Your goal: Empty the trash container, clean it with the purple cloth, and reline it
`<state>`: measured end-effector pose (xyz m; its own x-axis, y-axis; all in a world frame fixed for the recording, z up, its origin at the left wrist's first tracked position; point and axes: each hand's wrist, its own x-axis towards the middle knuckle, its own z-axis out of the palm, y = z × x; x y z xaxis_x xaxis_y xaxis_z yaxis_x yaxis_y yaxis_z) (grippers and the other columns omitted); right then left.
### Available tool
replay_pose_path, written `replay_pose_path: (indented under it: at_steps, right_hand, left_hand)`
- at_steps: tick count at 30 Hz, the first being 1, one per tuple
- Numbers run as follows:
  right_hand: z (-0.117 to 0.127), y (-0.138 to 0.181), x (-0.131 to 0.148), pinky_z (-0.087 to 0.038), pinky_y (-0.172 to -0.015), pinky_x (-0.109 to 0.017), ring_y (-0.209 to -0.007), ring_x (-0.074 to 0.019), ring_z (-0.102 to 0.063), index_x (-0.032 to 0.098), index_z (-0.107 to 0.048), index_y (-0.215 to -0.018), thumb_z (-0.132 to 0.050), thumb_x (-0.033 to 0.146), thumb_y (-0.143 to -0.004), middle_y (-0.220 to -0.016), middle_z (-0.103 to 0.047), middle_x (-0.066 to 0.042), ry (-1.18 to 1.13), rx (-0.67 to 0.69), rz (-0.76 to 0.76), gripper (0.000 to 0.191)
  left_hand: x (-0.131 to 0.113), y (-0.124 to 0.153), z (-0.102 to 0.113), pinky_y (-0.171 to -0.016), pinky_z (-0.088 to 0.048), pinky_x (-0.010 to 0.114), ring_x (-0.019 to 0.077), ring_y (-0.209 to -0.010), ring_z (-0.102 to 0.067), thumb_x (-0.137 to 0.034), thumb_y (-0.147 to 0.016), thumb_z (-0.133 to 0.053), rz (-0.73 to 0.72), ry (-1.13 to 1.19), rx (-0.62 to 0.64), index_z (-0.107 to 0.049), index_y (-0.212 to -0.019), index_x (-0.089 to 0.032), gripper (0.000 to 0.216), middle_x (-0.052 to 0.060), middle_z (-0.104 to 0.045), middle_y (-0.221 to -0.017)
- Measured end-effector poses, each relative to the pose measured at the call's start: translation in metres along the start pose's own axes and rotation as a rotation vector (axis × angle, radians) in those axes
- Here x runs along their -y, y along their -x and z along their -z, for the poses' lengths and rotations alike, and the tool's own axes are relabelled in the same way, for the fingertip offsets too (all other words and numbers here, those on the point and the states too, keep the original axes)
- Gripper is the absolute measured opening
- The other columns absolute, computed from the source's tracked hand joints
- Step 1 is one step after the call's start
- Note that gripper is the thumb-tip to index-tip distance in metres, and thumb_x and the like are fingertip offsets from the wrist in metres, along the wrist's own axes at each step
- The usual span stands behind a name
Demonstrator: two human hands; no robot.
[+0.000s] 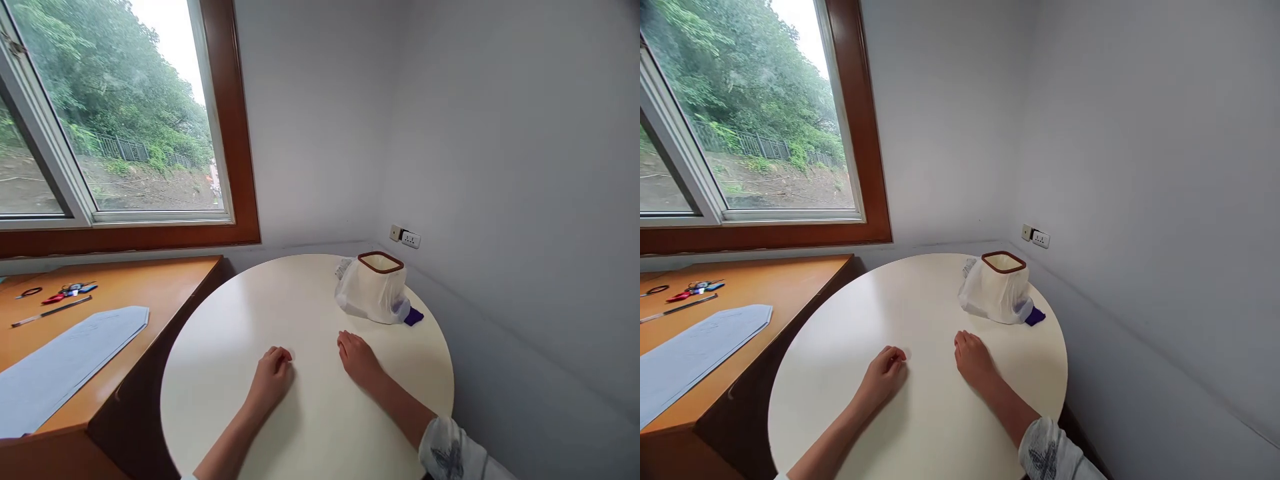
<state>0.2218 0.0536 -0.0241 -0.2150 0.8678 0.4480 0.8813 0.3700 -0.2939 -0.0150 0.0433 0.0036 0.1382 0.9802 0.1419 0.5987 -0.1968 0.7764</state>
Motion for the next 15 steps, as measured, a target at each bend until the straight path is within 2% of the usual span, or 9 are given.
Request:
replay_pose_path:
  at_steps: [2, 4, 7, 10, 15]
  right_hand:
    - [0.005, -0.002, -0.001, -0.042, -0.083, -0.031, -0.088, -0.0179, -0.057, 0.018, -0.054, -0.085, -0.038, 0.005, -0.082, -0.086, -0.062, -0.006, 0.001, 0.024, 0.020, 0.021]
    - [0.015, -0.006, -0.002, -0.043, -0.077, -0.029, -0.082, -0.0168, -0.059, 0.019, -0.055, -0.085, -0.040, 0.008, -0.082, -0.086, -0.064, -0.005, -0.012, 0.102, 0.054, 0.019]
    - [0.040, -0.017, -0.007, -0.043, -0.065, -0.027, -0.069, -0.0146, -0.059, 0.020, -0.057, -0.085, -0.038, 0.015, -0.087, -0.079, -0.065, -0.002, -0.039, 0.193, 0.092, 0.019]
    - [0.070, -0.035, -0.019, -0.043, -0.068, -0.028, -0.072, -0.0158, -0.060, 0.020, -0.058, -0.087, -0.035, 0.018, -0.090, -0.078, -0.065, -0.003, -0.024, 0.064, 0.142, 0.023]
    - [0.121, -0.074, -0.067, -0.044, -0.083, -0.035, -0.094, -0.0192, -0.059, 0.017, -0.059, -0.099, -0.032, 0.018, -0.089, -0.100, -0.066, -0.008, 0.065, -0.177, 0.104, 0.028]
  left_hand:
    - [0.000, -0.003, 0.002, -0.068, -0.041, 0.029, 0.0174, -0.074, -0.051, -0.024, -0.076, -0.033, 0.016, -0.010, 0.045, -0.052, -0.073, -0.021, 0.019, 0.004, -0.056, -0.083]
    - [0.001, -0.010, 0.005, -0.067, -0.040, 0.029, 0.0174, -0.075, -0.051, -0.025, -0.076, -0.034, 0.016, -0.024, 0.108, -0.053, -0.072, -0.021, 0.020, 0.004, -0.056, -0.083]
    - [0.001, -0.029, 0.013, -0.059, -0.037, 0.026, 0.0152, -0.064, -0.048, -0.025, -0.073, -0.037, 0.070, -0.025, 0.238, -0.052, -0.071, -0.020, 0.016, 0.001, -0.054, -0.072]
    - [-0.004, -0.056, 0.018, -0.055, -0.035, 0.025, 0.0141, -0.059, -0.048, -0.028, -0.072, -0.040, 0.105, 0.025, 0.284, -0.052, -0.072, -0.020, 0.015, 0.000, -0.054, -0.068]
    - [-0.015, -0.099, 0.013, -0.061, -0.039, 0.028, 0.0165, -0.064, -0.052, -0.031, -0.073, -0.042, 0.050, 0.107, 0.149, -0.054, -0.070, -0.019, 0.017, 0.001, -0.056, -0.068]
